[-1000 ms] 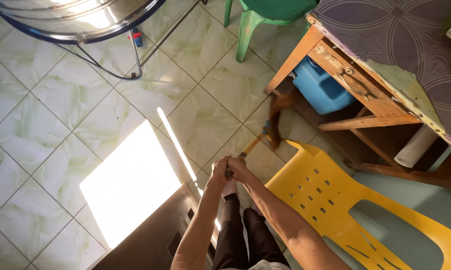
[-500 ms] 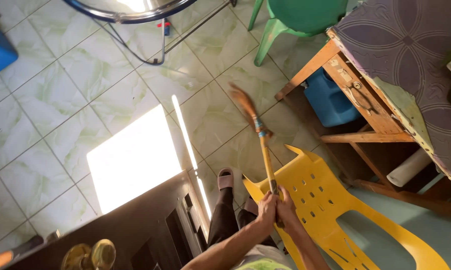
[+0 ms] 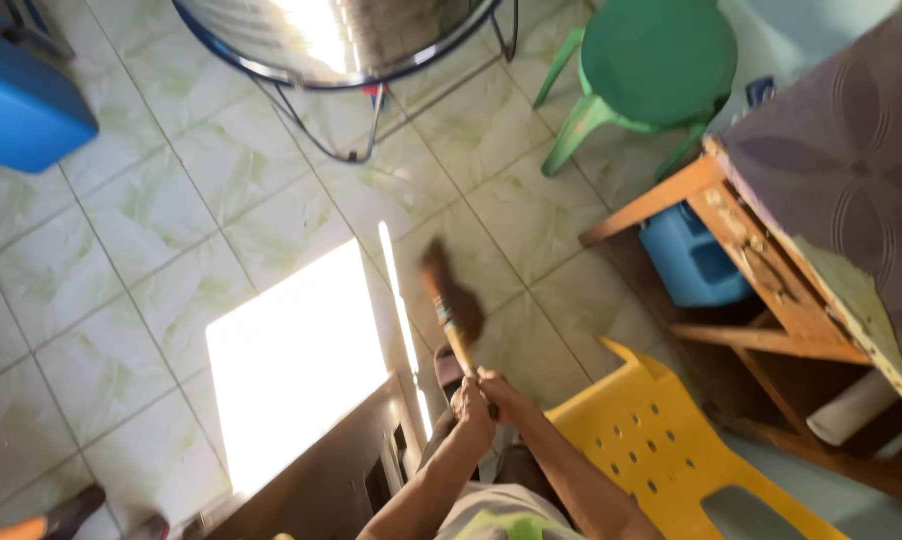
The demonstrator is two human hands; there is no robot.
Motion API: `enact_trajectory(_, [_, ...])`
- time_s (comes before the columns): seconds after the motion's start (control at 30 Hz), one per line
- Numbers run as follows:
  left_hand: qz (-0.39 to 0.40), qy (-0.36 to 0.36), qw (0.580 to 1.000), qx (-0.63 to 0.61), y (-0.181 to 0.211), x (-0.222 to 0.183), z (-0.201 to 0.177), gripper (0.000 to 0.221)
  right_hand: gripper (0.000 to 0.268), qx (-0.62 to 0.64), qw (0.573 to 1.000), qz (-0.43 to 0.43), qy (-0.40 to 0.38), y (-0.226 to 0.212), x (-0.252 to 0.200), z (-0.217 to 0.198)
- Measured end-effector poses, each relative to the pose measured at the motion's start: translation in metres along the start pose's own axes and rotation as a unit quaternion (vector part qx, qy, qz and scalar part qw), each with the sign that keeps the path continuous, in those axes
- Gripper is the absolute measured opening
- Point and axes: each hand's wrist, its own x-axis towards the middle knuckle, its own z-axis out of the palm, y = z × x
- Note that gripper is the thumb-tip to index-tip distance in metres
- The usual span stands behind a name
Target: Sweep the tiled floor using a broom, moving chairs and navigating around storage tanks.
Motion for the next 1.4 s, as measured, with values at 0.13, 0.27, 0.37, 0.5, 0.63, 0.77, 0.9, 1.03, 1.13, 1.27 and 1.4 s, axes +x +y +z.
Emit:
enact_trajectory(0.13, [-0.027,0.081,0.996,-0.03,0.019,0.0,-0.005,0.028,0.028,0.369,0.856,0.157,-0.327,-0.041,-0.045,0.037])
enact_trajectory(0.27, [0.08,0.013,0.997,-0.004,0.035,-0.036,0.035,0.029,0.024,0.014,0.998,-0.058,-0.018,-0.145,-0.165,0.044])
enact_trajectory(0.37, [0.072,-0.045,0.996,-0.007,0.051,-0.045,0.062,0.025,0.032,-0.066,0.987,-0.128,0.064,-0.174,-0.165,0.036])
enact_trajectory(0.5, [0.123,-0.214,0.969,-0.027,0.092,-0.042,0.116,0.019,0.035,0.02,0.96,-0.237,0.149,-0.218,-0.124,0.006])
enact_trajectory(0.63, [0.03,-0.333,0.941,-0.057,0.136,0.034,0.176,0.017,0.017,0.047,0.965,-0.25,0.058,-0.29,-0.084,0.0])
enact_trajectory(0.77, [0.033,-0.225,0.97,-0.087,0.153,0.105,0.206,0.019,0.007,0.03,0.969,-0.218,0.11,-0.307,0.072,-0.052])
enact_trajectory(0.9, [0.061,-0.078,0.978,-0.186,0.133,0.203,0.172,0.019,0.015,-0.027,0.996,-0.077,0.035,-0.3,0.089,0.031])
enact_trajectory(1.03, [0.038,0.015,0.947,-0.319,0.146,0.136,0.107,0.02,0.008,-0.135,0.99,0.044,-0.006,-0.246,0.118,0.048])
enact_trajectory(1.13, [0.039,0.056,0.936,-0.346,0.157,0.088,0.109,0.02,0.005,-0.204,0.976,0.061,-0.049,-0.278,0.049,0.076])
enact_trajectory(1.27, [0.119,0.073,0.936,-0.323,0.185,0.042,0.155,0.02,0.021,-0.137,0.978,0.121,-0.098,-0.352,-0.032,0.091])
enact_trajectory(1.4, [0.111,0.007,0.964,-0.241,0.217,-0.039,0.176,0.02,0.029,-0.168,0.982,0.035,-0.082,-0.393,-0.092,0.084])
